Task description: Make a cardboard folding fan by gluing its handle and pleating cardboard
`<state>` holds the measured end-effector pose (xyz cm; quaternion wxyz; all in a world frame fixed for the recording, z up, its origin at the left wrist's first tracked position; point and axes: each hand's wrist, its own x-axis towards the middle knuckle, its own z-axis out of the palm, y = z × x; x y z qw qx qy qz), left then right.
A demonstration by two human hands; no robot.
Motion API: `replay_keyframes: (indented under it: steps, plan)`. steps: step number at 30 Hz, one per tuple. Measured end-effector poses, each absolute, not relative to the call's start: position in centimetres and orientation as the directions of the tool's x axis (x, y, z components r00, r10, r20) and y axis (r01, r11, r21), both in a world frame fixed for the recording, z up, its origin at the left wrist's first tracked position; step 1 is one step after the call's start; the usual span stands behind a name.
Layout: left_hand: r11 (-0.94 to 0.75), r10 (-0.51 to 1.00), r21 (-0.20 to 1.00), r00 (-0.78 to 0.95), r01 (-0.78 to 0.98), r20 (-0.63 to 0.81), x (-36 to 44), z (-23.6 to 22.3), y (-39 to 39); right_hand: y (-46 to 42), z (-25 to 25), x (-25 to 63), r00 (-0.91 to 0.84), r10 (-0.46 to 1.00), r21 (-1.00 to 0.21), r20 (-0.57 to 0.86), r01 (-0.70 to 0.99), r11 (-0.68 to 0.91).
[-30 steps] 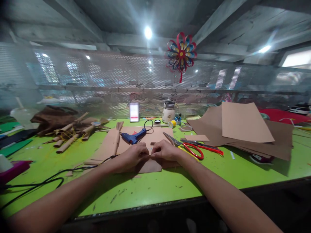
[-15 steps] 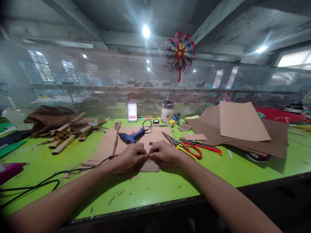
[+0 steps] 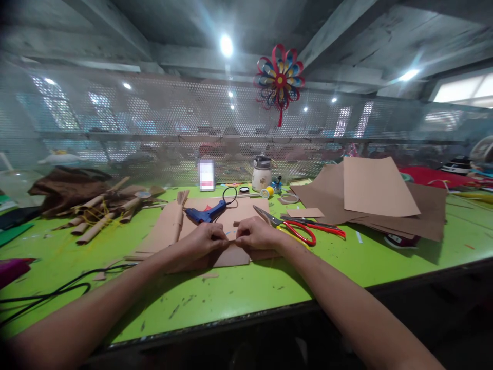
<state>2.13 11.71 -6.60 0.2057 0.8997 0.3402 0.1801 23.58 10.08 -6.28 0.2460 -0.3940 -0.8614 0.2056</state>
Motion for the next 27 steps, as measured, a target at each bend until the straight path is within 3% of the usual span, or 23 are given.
replay_keyframes:
  steps: [7, 17, 27]
  plan:
    - [-0.594, 0.764, 0.543, 0.628, 0.593, 0.150, 2.2, -6.9, 12.2, 10.5, -6.4, 24.2, -0.543, 0.808, -0.519, 0.228, 0.634, 0.573]
    - [-0.688, 0.660, 0.504, 0.739, 0.523, 0.135, 1.1, -6.8, 13.0, 10.8, -6.4, 24.4, -0.564, 0.802, -0.515, 0.198, 0.636, 0.575]
    - [-0.667, 0.687, 0.549, 0.701, 0.503, 0.193, 1.4, -7.6, 13.0, 11.2, -6.7, 25.4, -0.604, 0.784, -0.599, 0.139, 0.579, 0.553]
